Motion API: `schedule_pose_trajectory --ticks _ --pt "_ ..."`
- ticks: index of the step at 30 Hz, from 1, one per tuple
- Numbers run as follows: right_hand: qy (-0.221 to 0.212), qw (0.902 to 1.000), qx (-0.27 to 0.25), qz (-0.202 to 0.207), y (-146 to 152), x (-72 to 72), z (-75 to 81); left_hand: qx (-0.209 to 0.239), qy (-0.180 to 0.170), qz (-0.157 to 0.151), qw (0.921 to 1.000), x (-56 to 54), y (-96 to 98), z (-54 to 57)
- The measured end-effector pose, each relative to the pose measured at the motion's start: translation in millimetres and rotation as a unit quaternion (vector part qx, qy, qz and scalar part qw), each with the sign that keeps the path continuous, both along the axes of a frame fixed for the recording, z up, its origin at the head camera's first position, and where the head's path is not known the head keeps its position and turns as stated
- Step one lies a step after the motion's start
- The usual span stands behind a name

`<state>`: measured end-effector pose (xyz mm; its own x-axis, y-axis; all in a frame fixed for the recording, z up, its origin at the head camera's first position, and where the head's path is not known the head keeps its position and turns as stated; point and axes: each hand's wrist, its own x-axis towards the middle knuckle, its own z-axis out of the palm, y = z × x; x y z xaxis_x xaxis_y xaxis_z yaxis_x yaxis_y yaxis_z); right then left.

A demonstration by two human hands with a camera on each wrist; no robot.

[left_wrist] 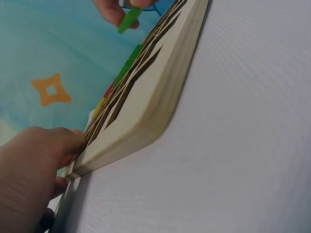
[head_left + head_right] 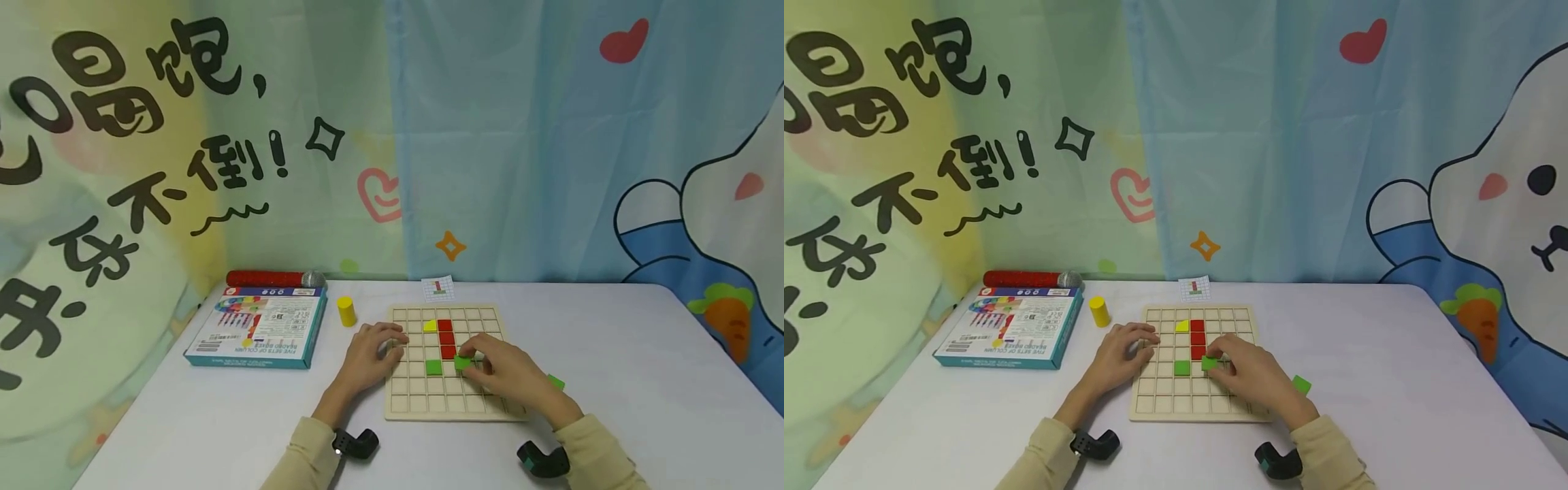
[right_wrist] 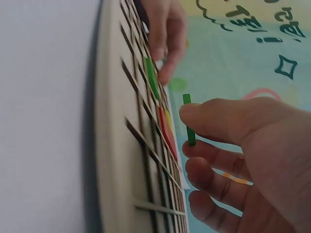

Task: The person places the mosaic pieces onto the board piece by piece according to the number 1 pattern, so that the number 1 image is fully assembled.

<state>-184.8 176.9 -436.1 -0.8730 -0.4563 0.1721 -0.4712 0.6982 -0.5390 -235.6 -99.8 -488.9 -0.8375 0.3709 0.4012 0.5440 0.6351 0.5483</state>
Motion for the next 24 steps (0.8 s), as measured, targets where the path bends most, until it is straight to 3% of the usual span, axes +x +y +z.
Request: schedule_pose_trajectory --ticks 12,24 --pt "-0.013 0.9991 0.029 -0.027 -13.3 3.1 -8.9 -0.001 0.0 -0.003 1.0 -0.5 0.6 -0.5" --pt "0.029 0.9986 0.036 -0.026 -20.7 0.0 -13.4 0.0 0.001 -0.002 1.0 -1.6 0.1 -0.4"
